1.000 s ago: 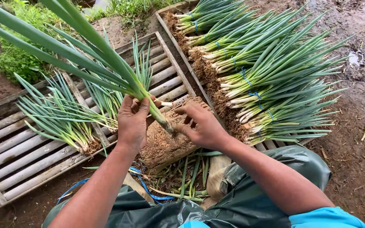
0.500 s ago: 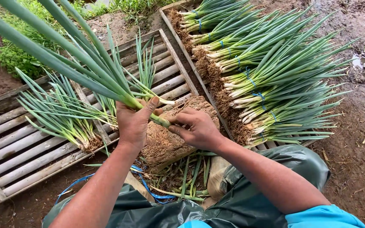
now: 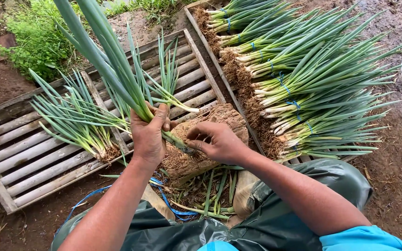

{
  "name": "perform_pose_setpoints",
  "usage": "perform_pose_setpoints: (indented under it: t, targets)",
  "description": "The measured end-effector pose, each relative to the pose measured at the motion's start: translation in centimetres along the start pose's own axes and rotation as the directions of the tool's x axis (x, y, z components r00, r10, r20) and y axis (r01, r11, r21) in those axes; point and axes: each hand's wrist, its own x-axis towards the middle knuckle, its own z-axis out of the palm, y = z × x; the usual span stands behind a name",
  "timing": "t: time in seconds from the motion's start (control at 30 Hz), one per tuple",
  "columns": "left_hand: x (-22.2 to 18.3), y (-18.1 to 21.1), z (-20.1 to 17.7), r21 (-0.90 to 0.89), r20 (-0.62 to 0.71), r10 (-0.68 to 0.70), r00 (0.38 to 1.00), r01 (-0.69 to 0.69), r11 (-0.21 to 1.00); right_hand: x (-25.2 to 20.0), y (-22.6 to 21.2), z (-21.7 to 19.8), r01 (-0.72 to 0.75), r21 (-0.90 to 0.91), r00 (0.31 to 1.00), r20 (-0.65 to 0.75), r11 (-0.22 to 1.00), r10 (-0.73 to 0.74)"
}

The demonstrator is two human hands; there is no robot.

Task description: Bundling green onions and tying them into bunches using plastic string

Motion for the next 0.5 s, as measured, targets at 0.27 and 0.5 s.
perform_pose_setpoints:
  t: [0.27,0.5]
  targets:
    - [0.4,2.2,-0.2,-0.012,-0.012,0.039,0.999,-0.039,0.999,-0.3,1.1,-0.7,-0.014,-0.33,0.977,0.197,0.944,0.084]
    - [0.5,3.4,1.0,-0.149,-0.088,0.1,0.991,-0.113,0.982,-0.1,-2.4,-1.3,-0.01,-0.442,0.99,0.12,0.897,0.07]
